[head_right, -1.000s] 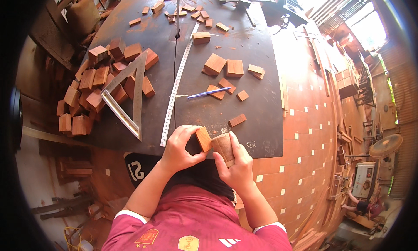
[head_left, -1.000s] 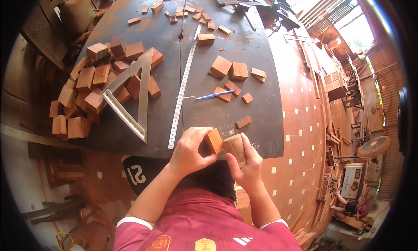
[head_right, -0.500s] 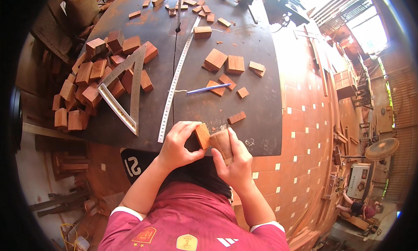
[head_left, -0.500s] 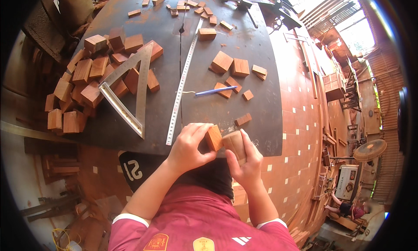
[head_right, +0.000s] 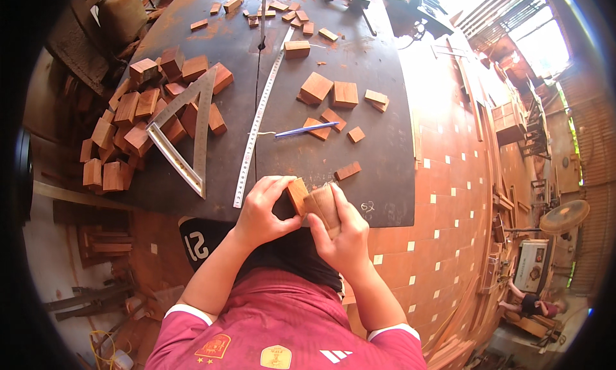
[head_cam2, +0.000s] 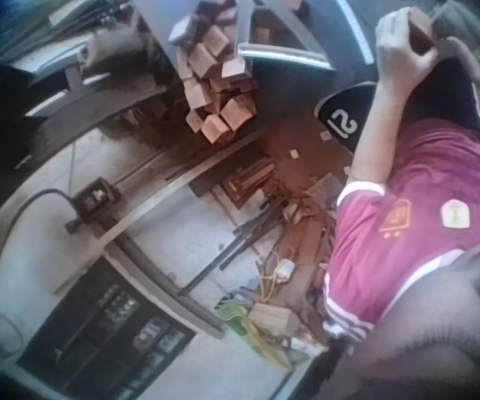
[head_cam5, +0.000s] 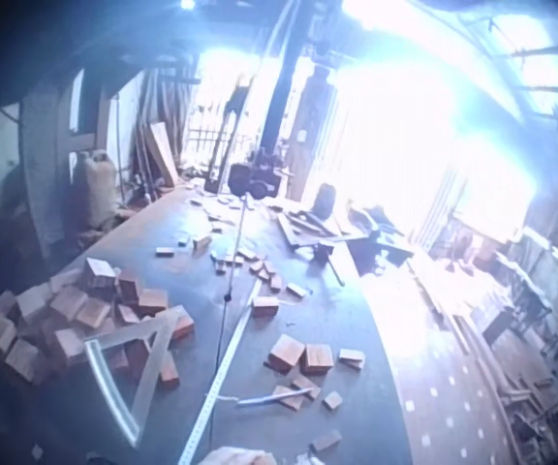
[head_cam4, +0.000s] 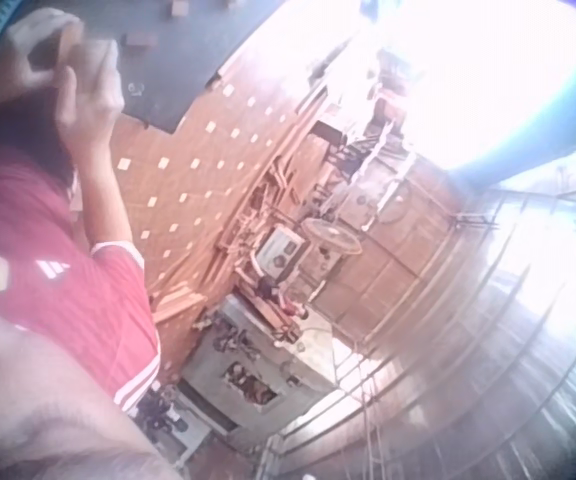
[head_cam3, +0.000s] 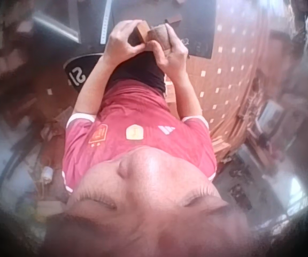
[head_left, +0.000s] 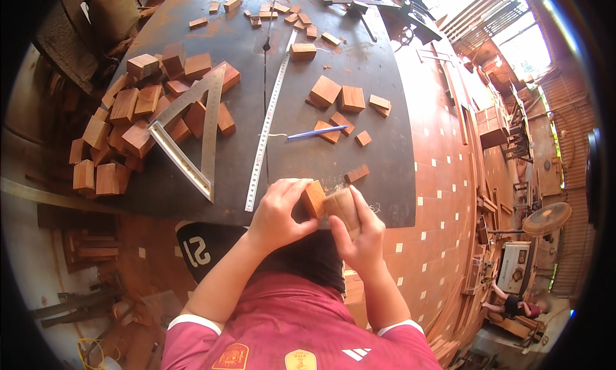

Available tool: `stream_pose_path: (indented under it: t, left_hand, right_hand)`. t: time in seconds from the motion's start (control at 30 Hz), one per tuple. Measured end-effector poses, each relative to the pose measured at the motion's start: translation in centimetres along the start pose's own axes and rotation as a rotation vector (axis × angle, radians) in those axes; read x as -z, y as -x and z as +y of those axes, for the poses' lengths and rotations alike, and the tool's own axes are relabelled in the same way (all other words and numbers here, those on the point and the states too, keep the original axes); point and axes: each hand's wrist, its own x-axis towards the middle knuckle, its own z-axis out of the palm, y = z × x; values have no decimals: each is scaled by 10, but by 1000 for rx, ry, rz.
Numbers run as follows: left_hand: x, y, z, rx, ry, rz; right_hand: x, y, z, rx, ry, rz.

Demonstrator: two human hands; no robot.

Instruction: The person sands small wooden blocks by hand using a sanding block, repeatedly rubbing the surfaces and edges. The person handles the blocks one at a time, turning them over to sand different sides, and places finished pieces back on the workbench.

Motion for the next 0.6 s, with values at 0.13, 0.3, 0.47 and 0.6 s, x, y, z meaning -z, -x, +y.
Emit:
stream_pose_path:
  t: [0.13, 0.3, 0.47, 0.6]
  left_hand:
    - [-1, 2, -2, 7, -18, 11]
    - [0, 1, 1, 10, 0, 4]
    - [0, 0, 0, -1, -2, -14]
    - [-2, 0, 0, -9, -18, -7]
  right_hand:
    - [-12, -29, -1, -140, -137, -13]
    - [-3, -6, 11, -138, -166, -6]
    - [-2, -9, 8, -108, -130, -3]
    - [-13, -29, 4, -114, -135, 1]
